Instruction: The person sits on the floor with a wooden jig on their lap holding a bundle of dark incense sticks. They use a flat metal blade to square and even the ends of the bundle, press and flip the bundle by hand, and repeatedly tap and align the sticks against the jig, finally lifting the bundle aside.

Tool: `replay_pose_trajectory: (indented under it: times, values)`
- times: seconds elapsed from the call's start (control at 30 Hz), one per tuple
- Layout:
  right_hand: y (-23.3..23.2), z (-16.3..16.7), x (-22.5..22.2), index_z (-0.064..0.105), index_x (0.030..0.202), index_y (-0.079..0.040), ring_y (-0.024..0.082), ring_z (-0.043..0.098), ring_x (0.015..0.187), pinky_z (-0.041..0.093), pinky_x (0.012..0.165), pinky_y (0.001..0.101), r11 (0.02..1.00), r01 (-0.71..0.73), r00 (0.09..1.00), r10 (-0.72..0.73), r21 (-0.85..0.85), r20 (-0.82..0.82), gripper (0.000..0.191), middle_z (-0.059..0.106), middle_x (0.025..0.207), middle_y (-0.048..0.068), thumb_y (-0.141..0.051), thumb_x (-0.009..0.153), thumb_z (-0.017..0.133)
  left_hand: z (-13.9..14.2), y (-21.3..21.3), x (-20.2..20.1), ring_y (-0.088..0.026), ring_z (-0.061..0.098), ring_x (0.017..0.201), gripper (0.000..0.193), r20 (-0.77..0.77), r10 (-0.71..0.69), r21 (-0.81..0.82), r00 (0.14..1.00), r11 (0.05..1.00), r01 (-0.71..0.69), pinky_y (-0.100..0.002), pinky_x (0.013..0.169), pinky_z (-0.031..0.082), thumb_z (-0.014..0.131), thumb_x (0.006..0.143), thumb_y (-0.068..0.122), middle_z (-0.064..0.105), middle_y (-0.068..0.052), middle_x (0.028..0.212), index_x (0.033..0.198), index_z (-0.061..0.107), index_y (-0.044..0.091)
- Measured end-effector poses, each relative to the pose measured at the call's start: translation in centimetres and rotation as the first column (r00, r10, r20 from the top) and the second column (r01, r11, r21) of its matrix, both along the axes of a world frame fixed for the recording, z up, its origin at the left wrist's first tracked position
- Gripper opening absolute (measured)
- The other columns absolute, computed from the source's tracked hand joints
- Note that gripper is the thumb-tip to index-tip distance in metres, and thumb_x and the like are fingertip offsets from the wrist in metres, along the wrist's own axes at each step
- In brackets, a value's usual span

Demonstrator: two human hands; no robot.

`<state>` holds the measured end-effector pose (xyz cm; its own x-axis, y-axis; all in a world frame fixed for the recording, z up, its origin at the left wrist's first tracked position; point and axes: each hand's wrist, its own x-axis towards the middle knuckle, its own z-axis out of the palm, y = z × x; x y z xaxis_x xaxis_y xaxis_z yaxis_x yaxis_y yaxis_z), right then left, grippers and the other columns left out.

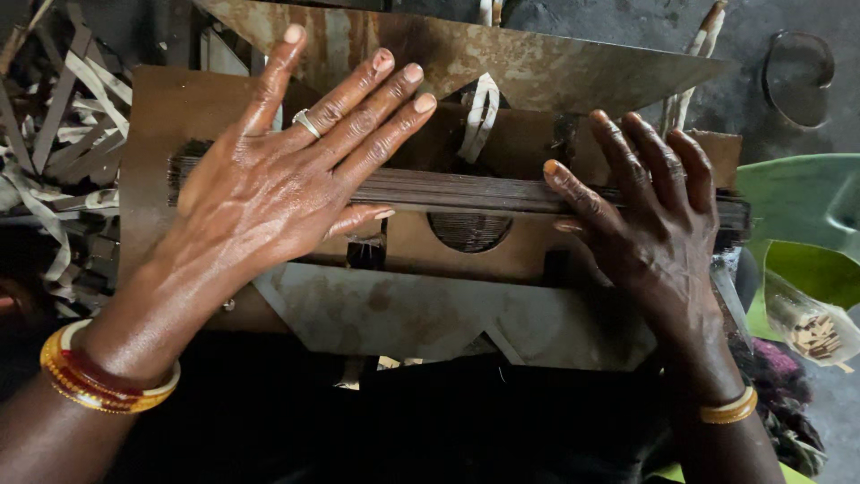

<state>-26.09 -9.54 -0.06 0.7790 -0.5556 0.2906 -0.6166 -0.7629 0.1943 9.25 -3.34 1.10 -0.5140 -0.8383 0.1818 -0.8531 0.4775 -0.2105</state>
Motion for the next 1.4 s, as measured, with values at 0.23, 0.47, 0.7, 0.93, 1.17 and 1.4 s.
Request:
replay_pose_trajectory:
  times: [0.23, 0.47, 0.7, 0.93, 1.17, 1.4]
  values:
    - [0.1, -0.9, 0.2, 0.061, 0.149, -0.028, 0.035, 0.05, 0.147, 0.036, 0.123, 0.0556, 1.0, 0.006, 0.999, -0.006, 0.005, 0.051, 0.052, 0.051, 0.161, 0.016, -0.044, 0.101, 0.073, -1.6, 0.4, 0.6, -0.029, 0.02, 0.167, 0.101, 0.147, 0.02, -0.163, 0.989, 0.987, 0.005, -0.061, 0.131, 0.007, 0.051, 0.101, 0.079, 0.032, -0.01, 0.178, 0.178, 0.02, 0.021]
    - [3.0, 1.3, -0.5, 0.056, 0.152, -0.018, 0.038, 0.048, 0.144, 0.032, 0.12, 0.0612, 0.997, 0.039, 0.999, -0.038, -0.073, 0.013, 0.07, 0.047, 0.158, 0.019, -0.043, 0.091, 0.08, 0.2, 2.1, -1.8, -0.03, 0.029, 0.159, 0.089, -0.05, -0.051, -0.203, 0.997, 0.978, 0.04, -0.063, 0.123, 0.023, 0.051, 0.1, 0.072, 0.038, -0.016, 0.17, 0.171, 0.032, 0.021]
    - [10.2, 1.1, -0.2, 0.058, 0.136, -0.005, 0.042, 0.052, 0.119, 0.044, 0.102, 0.0503, 0.826, 0.108, 0.978, -0.188, 0.553, 0.09, 0.076, 0.055, 0.127, 0.02, -0.04, 0.074, 0.085, -3.6, 8.9, -10.5, -0.038, 0.05, 0.124, 0.094, -0.463, 0.112, 0.287, 0.88, 0.957, 0.03, -0.055, 0.098, 0.042, 0.078, 0.074, 0.063, 0.053, -0.019, 0.134, 0.138, 0.052, -0.001]
    - [10.1, 0.9, 0.8, 0.059, 0.127, -0.003, 0.041, 0.054, 0.116, 0.046, 0.097, 0.0502, 0.798, 0.164, 0.975, -0.221, 0.581, 0.028, 0.076, 0.057, 0.124, 0.02, -0.044, 0.069, 0.084, -3.3, 8.5, -12.1, -0.035, 0.051, 0.118, 0.084, -0.515, 0.285, 0.42, 0.809, 0.906, -0.052, -0.049, 0.1, 0.042, 0.09, 0.061, 0.047, 0.056, -0.015, 0.121, 0.123, 0.059, 0.0]
    - [11.1, 0.7, 2.5, 0.056, 0.127, 0.008, 0.045, 0.053, 0.113, 0.046, 0.095, 0.0538, 0.828, 0.245, 0.968, -0.238, 0.504, -0.079, 0.075, 0.054, 0.126, 0.029, -0.034, 0.069, 0.077, -3.1, 8.4, -12.0, -0.036, 0.051, 0.118, 0.078, -0.584, 0.319, 0.435, 0.746, 0.899, -0.044, -0.049, 0.1, 0.041, 0.089, 0.062, 0.04, 0.056, -0.015, 0.124, 0.123, 0.06, 0.002]
    - [12.7, 1.1, 1.1, 0.057, 0.128, 0.009, 0.046, 0.054, 0.117, 0.043, 0.103, 0.0567, 0.929, 0.154, 0.974, -0.2, 0.338, 0.107, 0.076, 0.056, 0.128, 0.029, -0.035, 0.069, 0.076, -2.5, 9.9, -11.8, -0.032, 0.055, 0.117, 0.075, -0.557, 0.234, 0.297, 0.797, 0.952, -0.071, -0.052, 0.098, 0.041, 0.085, 0.066, 0.042, 0.058, -0.012, 0.125, 0.126, 0.06, 0.006]
